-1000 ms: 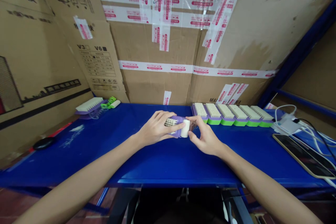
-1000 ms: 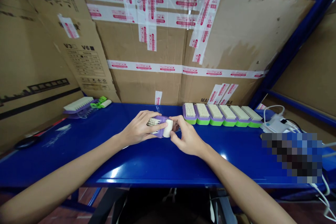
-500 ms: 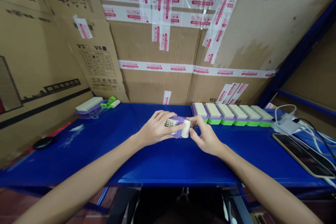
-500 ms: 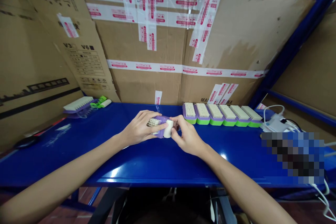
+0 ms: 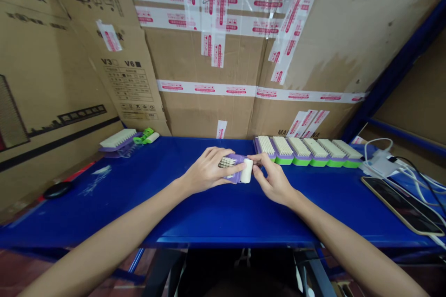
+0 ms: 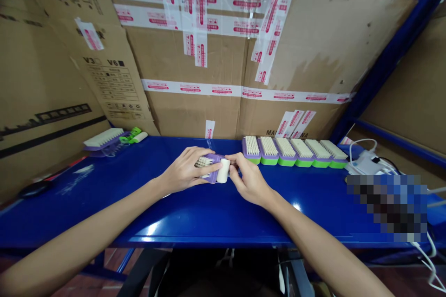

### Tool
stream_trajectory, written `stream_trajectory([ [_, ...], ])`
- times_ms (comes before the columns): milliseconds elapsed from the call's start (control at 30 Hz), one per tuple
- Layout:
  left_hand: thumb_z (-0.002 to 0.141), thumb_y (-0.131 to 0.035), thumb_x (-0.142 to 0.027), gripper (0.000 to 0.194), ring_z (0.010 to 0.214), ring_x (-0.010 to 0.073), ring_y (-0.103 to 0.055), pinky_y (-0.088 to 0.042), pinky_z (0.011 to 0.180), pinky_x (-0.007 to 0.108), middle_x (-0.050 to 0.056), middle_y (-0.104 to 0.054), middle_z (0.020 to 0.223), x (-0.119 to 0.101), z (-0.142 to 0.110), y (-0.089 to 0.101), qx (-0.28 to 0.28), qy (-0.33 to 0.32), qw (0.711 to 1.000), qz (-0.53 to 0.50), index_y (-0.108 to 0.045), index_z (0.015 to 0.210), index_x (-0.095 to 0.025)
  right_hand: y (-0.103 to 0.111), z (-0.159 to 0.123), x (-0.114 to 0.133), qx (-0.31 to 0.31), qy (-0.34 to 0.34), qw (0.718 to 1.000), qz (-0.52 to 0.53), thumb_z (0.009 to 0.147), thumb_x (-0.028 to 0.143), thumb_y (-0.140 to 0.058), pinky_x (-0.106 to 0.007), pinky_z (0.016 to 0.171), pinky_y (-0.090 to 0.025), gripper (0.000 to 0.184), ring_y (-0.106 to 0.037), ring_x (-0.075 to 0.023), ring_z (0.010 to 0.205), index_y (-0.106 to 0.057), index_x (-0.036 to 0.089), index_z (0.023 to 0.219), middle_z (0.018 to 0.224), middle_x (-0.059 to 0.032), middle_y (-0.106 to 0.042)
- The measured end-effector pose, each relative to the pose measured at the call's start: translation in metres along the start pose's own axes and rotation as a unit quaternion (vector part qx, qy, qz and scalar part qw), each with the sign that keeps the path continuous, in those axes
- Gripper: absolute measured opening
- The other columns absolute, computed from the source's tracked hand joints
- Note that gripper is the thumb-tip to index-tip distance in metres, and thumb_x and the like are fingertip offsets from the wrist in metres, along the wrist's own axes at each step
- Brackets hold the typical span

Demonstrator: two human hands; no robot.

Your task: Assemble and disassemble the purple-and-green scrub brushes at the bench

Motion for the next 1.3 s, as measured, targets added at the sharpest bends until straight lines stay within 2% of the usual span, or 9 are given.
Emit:
stream_trajectory([
  [167,0.107,-0.079,-0.05,0.069,0.133,0.0357,-0.066,-0.057,0.109,0.056,0.017,-0.063,0.151,0.0011,-0.0008,0.0004,0.002,0.0,1.0,-0.004,-0.053,0.17,-0.041,-0.0001,-0.0008,0.0004,0.008,-0.002,1.0,0.007,0.115,0.031,-0.058,-0.04,0.081,-0.066,0.022,-0.075,-0.023,0.088,-0.058,0.024,0.137,0.104,-0.0069,-0.078],
  [400,0.105,-0.082,-0.046,0.074,0.133,0.0353,-0.066,-0.056,0.112,0.056,0.015,-0.064,0.152,0.0002,-0.0003,0.0011,0.0,0.0,1.0,-0.001,-0.051,0.171,-0.045,-0.0003,-0.0008,-0.0005,0.003,0.002,1.0,0.013,0.113,0.031,-0.061,-0.039,0.08,-0.066,0.021,-0.073,-0.0225,0.085,-0.06,0.024,0.133,0.102,-0.0057,-0.076],
  [533,0.106,-0.08,-0.047,0.069,0.131,0.035,-0.067,-0.057,0.11,0.056,0.015,-0.065,0.148,-0.0013,0.0019,0.0023,0.002,-0.006,1.0,0.018,-0.053,0.169,-0.043,0.0007,0.0004,-0.0008,0.005,-0.001,1.0,0.004,0.117,0.031,-0.054,-0.038,0.08,-0.064,0.015,-0.075,-0.0227,0.088,-0.062,0.025,0.128,0.106,-0.0072,-0.078],
  [700,0.108,-0.077,-0.047,0.064,0.13,0.0337,-0.067,-0.058,0.11,0.056,0.016,-0.065,0.146,-0.0049,0.0049,0.0046,0.004,-0.026,1.0,0.014,-0.054,0.168,-0.041,0.0005,-0.0002,-0.0051,-0.004,-0.028,1.0,0.006,0.12,0.028,-0.043,-0.034,0.069,-0.058,0.02,-0.07,-0.0195,0.072,-0.063,0.025,0.122,0.087,-0.0015,-0.072],
  [867,0.108,-0.078,-0.048,0.071,0.132,0.0352,-0.068,-0.057,0.11,0.056,0.016,-0.066,0.148,-0.0016,0.0011,0.0014,0.008,-0.013,1.0,0.022,-0.047,0.172,-0.041,0.0006,0.0001,-0.0011,-0.001,-0.015,1.0,-0.007,0.119,0.03,-0.048,-0.037,0.079,-0.062,0.017,-0.075,-0.0216,0.087,-0.061,0.025,0.128,0.106,-0.0067,-0.077],
  [933,0.109,-0.076,-0.05,0.077,0.132,0.0357,-0.069,-0.057,0.11,0.056,0.017,-0.067,0.149,0.0012,-0.0019,-0.0015,0.007,-0.005,1.0,0.018,-0.04,0.176,-0.038,0.0,0.0006,0.0011,0.009,-0.013,1.0,-0.006,0.117,0.032,-0.055,-0.038,0.081,-0.063,0.019,-0.074,-0.0221,0.088,-0.06,0.025,0.133,0.107,-0.0066,-0.076],
  [1100,0.113,-0.067,-0.056,0.091,0.135,0.0353,-0.07,-0.055,0.113,0.054,0.023,-0.07,0.151,0.0034,-0.0043,-0.0037,-0.004,0.029,0.999,-0.014,-0.022,0.182,-0.018,-0.0036,0.0009,0.0005,0.014,-0.023,1.0,-0.002,0.112,0.037,-0.067,-0.04,0.079,-0.065,0.033,-0.07,-0.0218,0.083,-0.057,0.024,0.14,0.101,-0.0043,-0.072],
  [1167,0.113,-0.066,-0.056,0.089,0.135,0.0357,-0.07,-0.054,0.113,0.053,0.024,-0.07,0.151,0.002,-0.0035,-0.0018,-0.002,0.034,0.999,-0.004,-0.025,0.181,-0.016,-0.0049,0.0008,-0.0005,0.012,-0.024,1.0,-0.006,0.111,0.038,-0.067,-0.041,0.079,-0.065,0.034,-0.069,-0.0222,0.083,-0.056,0.025,0.141,0.101,-0.0045,-0.071],
  [1300,0.11,-0.072,-0.055,0.081,0.131,0.0375,-0.073,-0.055,0.111,0.054,0.022,-0.073,0.145,-0.0001,-0.0019,0.0019,0.013,0.047,0.999,0.02,-0.04,0.173,-0.017,-0.0063,0.0009,-0.0007,0.013,-0.023,1.0,-0.008,0.111,0.037,-0.066,-0.043,0.08,-0.065,0.036,-0.069,-0.023,0.085,-0.055,0.025,0.142,0.103,-0.005,-0.07],
])
Point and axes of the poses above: each hand's wrist, its own z-axis towards the middle knuckle, its own y-axis out of the back of the hand, x = y × z, the point moved 2 cm from there along z, towards the middle knuckle
